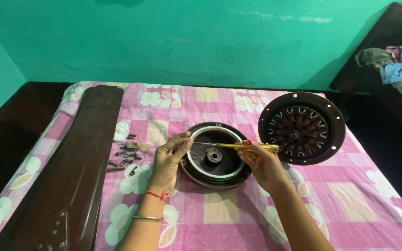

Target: The person disassembles a ceiling fan motor housing on a bed, removes the central shaft, and inspects the internal components. They then reassemble the housing and secure it with screws using a screwdriver.

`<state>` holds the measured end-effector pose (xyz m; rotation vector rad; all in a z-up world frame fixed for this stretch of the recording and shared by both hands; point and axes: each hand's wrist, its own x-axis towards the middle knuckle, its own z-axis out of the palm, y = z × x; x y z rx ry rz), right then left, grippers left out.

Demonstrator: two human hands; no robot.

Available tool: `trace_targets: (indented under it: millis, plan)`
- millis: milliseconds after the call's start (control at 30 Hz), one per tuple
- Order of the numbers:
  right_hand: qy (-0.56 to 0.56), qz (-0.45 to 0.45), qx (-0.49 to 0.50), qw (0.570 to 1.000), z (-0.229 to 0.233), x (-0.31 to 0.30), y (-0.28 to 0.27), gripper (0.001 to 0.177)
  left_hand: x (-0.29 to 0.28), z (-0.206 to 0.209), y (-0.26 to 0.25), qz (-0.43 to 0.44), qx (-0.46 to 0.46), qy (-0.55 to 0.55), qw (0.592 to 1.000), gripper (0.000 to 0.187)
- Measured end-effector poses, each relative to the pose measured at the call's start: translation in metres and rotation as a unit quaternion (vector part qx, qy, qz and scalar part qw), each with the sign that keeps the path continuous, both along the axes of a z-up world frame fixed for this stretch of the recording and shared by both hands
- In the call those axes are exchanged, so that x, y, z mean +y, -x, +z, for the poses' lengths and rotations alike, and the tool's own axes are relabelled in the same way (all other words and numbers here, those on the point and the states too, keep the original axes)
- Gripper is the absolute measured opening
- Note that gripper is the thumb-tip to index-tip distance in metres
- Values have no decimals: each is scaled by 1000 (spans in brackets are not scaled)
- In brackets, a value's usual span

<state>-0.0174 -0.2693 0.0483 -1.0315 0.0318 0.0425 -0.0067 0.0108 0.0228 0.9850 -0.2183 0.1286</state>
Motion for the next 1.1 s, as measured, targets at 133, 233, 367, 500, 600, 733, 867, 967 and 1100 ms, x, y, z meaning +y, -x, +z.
trace_targets:
  millis: [133,233,367,500,600,733,867,967,1100]
  plan:
    - [10,7,4,1000,-1,-2,0,16,0,-9,-5,-8,35,25,999,15]
    - [-15,-3,9,1000,-6,-5,-1,17,3,-14,-10,25,51,51,997,16]
    - [-39,-29,10,999,-12,-12,-1,17,8,-21,-14,93,45,20,995,15]
    - [-16,-64,-11,998,-7,-18,3,15,5,-23,-15,173,11,-56,983,13]
    - [67,-104,-41,992,0,-17,9,17,5,-20,-12,211,31,-148,966,14]
    - [213,-129,-102,963,8,-9,21,20,2,-12,-5,309,82,-328,889,30]
    - [300,-112,-169,932,14,0,29,16,2,-4,0,388,-9,-289,875,13]
    - [331,-87,-205,917,14,4,32,13,1,-3,2,391,-14,-243,888,43]
    - [338,-101,-224,908,11,6,34,11,4,-7,2,421,38,-354,835,24]
